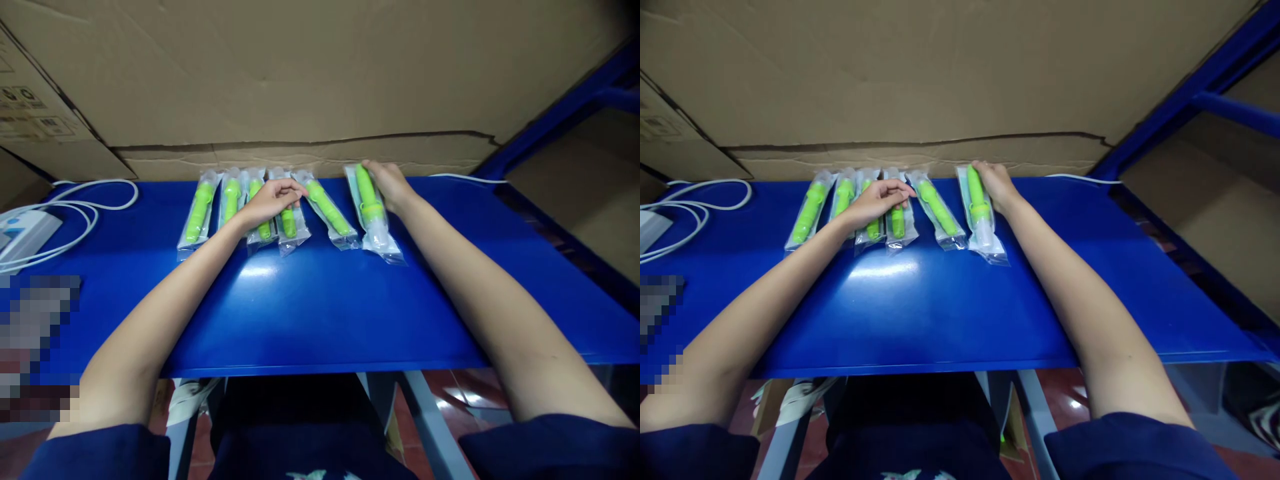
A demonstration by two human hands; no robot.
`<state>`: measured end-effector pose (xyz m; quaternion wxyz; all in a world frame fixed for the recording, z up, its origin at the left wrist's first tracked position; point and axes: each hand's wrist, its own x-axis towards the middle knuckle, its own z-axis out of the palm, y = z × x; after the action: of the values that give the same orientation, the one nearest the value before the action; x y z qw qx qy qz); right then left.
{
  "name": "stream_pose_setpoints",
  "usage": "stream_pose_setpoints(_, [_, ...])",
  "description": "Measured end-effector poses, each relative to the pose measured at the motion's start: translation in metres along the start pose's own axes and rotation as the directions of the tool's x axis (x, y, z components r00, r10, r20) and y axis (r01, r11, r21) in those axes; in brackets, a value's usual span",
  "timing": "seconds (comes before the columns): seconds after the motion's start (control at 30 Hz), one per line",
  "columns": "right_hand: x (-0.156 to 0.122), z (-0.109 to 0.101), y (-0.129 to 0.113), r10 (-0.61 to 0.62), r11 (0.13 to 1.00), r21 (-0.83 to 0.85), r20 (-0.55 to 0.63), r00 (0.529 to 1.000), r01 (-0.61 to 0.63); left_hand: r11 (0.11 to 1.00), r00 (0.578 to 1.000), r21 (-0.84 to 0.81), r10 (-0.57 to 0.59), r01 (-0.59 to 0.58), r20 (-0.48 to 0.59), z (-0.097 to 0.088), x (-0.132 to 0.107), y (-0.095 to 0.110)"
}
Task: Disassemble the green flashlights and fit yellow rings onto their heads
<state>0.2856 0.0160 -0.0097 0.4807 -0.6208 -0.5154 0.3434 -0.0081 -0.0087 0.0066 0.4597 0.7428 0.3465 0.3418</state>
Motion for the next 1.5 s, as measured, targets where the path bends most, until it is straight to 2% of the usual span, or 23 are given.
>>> stream_pose_setpoints(0.1, [-0.009,0.007,-0.009,0.106,0.99,0.091,-0.006,0.994,-0.105,1.0,1.0,0.014,0.002,-0.002,0.005,-0.001,0.0,-0.001])
stream_pose_setpoints(0.23, [-0.019,0.013,-0.02,0.154,0.988,0.033,-0.017,0.988,-0.153,0.999,1.0,0.037,0.021,-0.021,0.013,-0.002,0.001,-0.004])
stream_pose_setpoints(0.33, [-0.022,0.009,-0.025,0.118,0.983,-0.141,-0.022,0.993,-0.12,0.998,0.999,0.052,0.036,-0.038,0.04,-0.002,0.001,-0.005])
stream_pose_setpoints(0.47, [-0.025,-0.004,-0.037,0.18,0.866,-0.494,0.169,0.969,-0.075,0.99,0.991,0.097,0.089,-0.1,0.104,-0.001,-0.001,-0.008])
stream_pose_setpoints(0.57, [-0.03,-0.012,-0.049,0.266,0.778,-0.627,0.274,0.924,-0.038,0.98,0.986,0.161,0.097,-0.119,0.138,0.0,-0.002,-0.009])
stream_pose_setpoints(0.67, [-0.037,-0.01,-0.058,0.293,0.728,-0.685,0.288,0.912,-0.017,0.967,0.985,0.233,0.068,-0.104,0.157,0.0,-0.003,-0.007])
stream_pose_setpoints(0.87, [-0.046,0.011,-0.061,0.21,0.686,-0.727,0.213,0.954,0.011,0.918,0.986,0.384,0.035,-0.097,0.165,0.001,-0.006,0.0])
stream_pose_setpoints(0.97, [-0.048,0.015,-0.061,0.181,0.712,-0.702,0.22,0.959,0.027,0.89,0.983,0.441,0.043,-0.12,0.18,0.002,-0.007,0.003])
stream_pose_setpoints(1.13, [-0.053,0.014,-0.064,0.193,0.825,-0.565,0.258,0.947,-0.014,0.912,0.986,0.404,0.008,-0.077,0.169,0.003,-0.007,0.003])
stream_pose_setpoints(1.33, [-0.057,0.016,-0.068,0.259,0.843,-0.531,0.259,0.93,-0.087,0.928,0.989,0.368,0.011,-0.065,0.145,0.004,-0.005,0.0])
stream_pose_setpoints(1.5, [-0.053,0.016,-0.063,0.246,0.84,-0.538,0.266,0.932,-0.068,0.934,0.988,0.341,0.054,-0.101,0.143,0.004,-0.004,-0.003])
